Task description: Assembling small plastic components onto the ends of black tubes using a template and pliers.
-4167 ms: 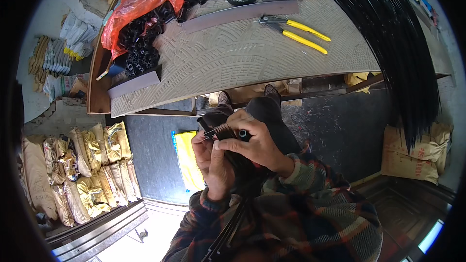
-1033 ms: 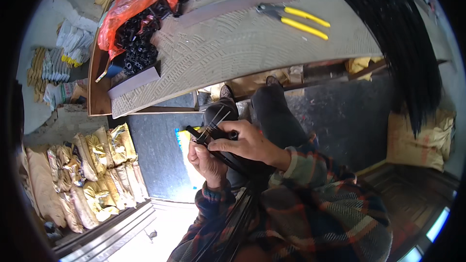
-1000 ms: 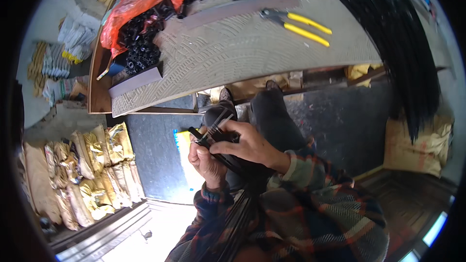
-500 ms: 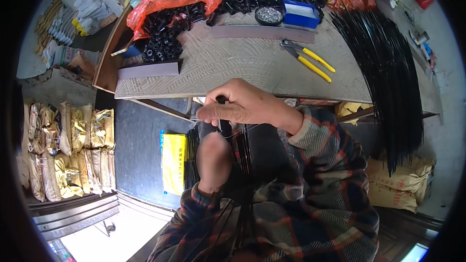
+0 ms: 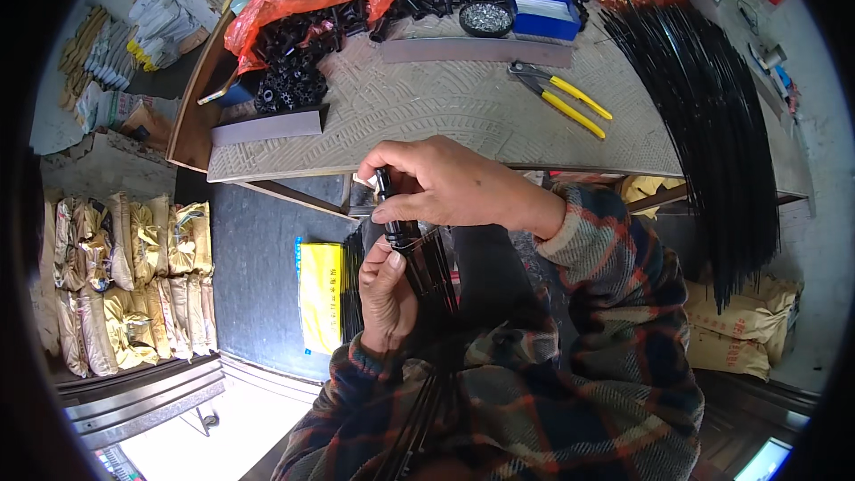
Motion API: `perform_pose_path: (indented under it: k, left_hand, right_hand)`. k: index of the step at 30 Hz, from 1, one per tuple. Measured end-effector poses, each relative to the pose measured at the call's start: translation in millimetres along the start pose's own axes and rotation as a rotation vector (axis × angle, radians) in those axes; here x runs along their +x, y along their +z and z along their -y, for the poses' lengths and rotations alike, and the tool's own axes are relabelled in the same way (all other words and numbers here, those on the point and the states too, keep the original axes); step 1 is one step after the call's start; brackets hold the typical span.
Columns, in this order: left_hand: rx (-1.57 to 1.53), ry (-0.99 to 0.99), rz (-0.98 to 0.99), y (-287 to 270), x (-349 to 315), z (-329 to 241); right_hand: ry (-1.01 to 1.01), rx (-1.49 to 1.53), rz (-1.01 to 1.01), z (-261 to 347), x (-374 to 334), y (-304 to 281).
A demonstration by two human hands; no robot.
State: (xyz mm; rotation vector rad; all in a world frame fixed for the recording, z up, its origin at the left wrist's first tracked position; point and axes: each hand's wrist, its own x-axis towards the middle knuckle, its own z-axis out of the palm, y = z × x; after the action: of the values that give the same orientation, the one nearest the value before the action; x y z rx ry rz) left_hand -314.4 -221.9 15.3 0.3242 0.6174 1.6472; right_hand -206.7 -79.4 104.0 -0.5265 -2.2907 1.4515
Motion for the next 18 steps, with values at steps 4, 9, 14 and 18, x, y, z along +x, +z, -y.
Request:
perform_pose_path:
  k: [4,9,14,18]
  left_hand:
    - [0.025,0.018,-0.012,0.4,1.0,1.9]
    - [0.035,0.033,-0.035,0.6,0.5,1.0]
    - [0.044,0.039,-0.023,-0.7,0.6,1.9]
    - [0.042,0.043,-0.044,-1.5,1.1,2.5]
  right_hand:
    - [0.017,-0.196,-0.048,6.1,-2.0,2.2]
    - [-0.137,-0.339,-0.213,0.1,-0.7,18.1]
    - [-0.166,-0.313,-0.248,-4.8,-1.8,20.3]
    - [-0.163,-0.29,-0.225,-8.0,-0.1,20.5]
